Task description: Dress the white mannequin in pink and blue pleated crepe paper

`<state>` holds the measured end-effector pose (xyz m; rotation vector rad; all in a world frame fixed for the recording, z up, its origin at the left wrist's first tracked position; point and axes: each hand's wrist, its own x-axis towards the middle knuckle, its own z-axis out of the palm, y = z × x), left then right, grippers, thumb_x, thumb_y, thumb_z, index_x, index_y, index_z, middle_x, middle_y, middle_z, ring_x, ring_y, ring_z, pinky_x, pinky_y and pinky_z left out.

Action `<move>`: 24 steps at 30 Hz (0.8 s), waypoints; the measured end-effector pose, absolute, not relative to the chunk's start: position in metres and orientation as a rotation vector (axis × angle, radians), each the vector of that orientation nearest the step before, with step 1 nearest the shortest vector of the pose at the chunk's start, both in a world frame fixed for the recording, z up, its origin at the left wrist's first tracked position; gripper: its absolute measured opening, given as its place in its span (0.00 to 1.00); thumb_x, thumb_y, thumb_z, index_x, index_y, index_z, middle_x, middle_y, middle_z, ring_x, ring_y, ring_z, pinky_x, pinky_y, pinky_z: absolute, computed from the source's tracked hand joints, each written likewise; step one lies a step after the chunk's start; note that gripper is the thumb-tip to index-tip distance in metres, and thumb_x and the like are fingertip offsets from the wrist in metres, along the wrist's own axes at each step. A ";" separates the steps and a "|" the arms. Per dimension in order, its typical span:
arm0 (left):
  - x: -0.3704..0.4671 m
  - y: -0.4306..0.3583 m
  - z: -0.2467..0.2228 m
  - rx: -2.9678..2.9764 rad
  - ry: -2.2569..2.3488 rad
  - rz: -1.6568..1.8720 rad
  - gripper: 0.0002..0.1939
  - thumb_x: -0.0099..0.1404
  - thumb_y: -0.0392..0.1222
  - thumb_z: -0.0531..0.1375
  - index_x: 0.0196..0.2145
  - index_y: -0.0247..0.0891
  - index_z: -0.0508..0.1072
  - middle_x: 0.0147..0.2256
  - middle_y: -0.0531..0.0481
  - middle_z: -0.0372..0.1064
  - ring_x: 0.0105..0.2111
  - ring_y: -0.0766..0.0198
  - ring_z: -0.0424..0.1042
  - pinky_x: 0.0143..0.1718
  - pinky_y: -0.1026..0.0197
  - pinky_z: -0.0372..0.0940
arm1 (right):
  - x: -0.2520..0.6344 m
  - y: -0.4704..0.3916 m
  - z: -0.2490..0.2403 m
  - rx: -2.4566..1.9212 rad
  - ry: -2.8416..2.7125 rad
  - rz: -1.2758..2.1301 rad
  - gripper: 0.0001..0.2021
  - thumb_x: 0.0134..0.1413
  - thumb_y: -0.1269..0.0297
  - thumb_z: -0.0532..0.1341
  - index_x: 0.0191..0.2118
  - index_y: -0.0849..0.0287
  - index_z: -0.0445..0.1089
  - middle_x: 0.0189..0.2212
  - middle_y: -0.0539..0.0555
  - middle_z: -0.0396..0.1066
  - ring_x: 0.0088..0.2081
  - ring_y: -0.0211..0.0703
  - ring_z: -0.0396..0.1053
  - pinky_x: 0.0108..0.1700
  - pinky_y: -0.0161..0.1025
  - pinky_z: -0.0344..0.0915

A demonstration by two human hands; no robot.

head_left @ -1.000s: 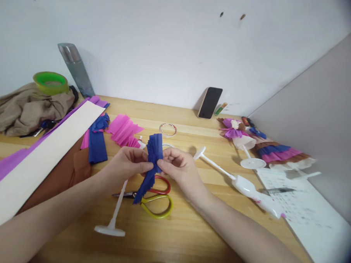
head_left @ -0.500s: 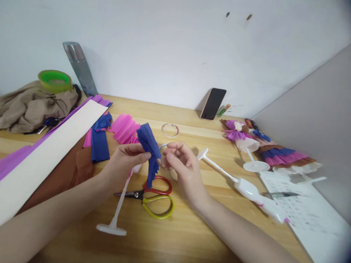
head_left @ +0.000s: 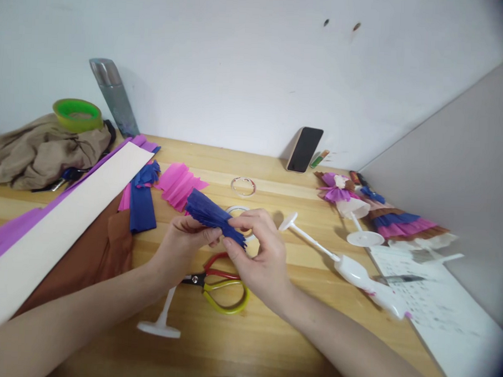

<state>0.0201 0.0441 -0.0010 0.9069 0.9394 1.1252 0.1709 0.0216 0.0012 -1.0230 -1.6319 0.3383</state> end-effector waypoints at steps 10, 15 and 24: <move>0.021 0.041 -0.005 0.903 0.889 1.136 0.06 0.47 0.38 0.72 0.19 0.37 0.80 0.19 0.53 0.74 0.22 0.68 0.68 0.30 0.64 0.65 | 0.170 0.023 0.000 -1.033 -1.680 0.315 0.07 0.51 0.74 0.63 0.34 0.53 0.69 0.34 0.53 0.69 0.38 0.46 0.70 0.39 0.45 0.66; 0.022 0.039 -0.005 0.897 0.865 1.113 0.08 0.46 0.40 0.73 0.20 0.36 0.78 0.18 0.53 0.72 0.21 0.68 0.67 0.28 0.64 0.65 | 0.173 0.024 -0.003 -0.963 -1.715 0.226 0.10 0.52 0.78 0.59 0.35 0.54 0.70 0.35 0.54 0.70 0.38 0.45 0.71 0.40 0.45 0.69; 0.018 0.046 0.009 1.056 0.957 1.277 0.08 0.46 0.34 0.70 0.26 0.37 0.77 0.20 0.57 0.72 0.21 0.67 0.68 0.28 0.63 0.66 | 0.185 0.032 0.004 -0.941 -1.731 0.129 0.10 0.54 0.78 0.58 0.35 0.54 0.70 0.37 0.55 0.74 0.39 0.45 0.74 0.40 0.44 0.72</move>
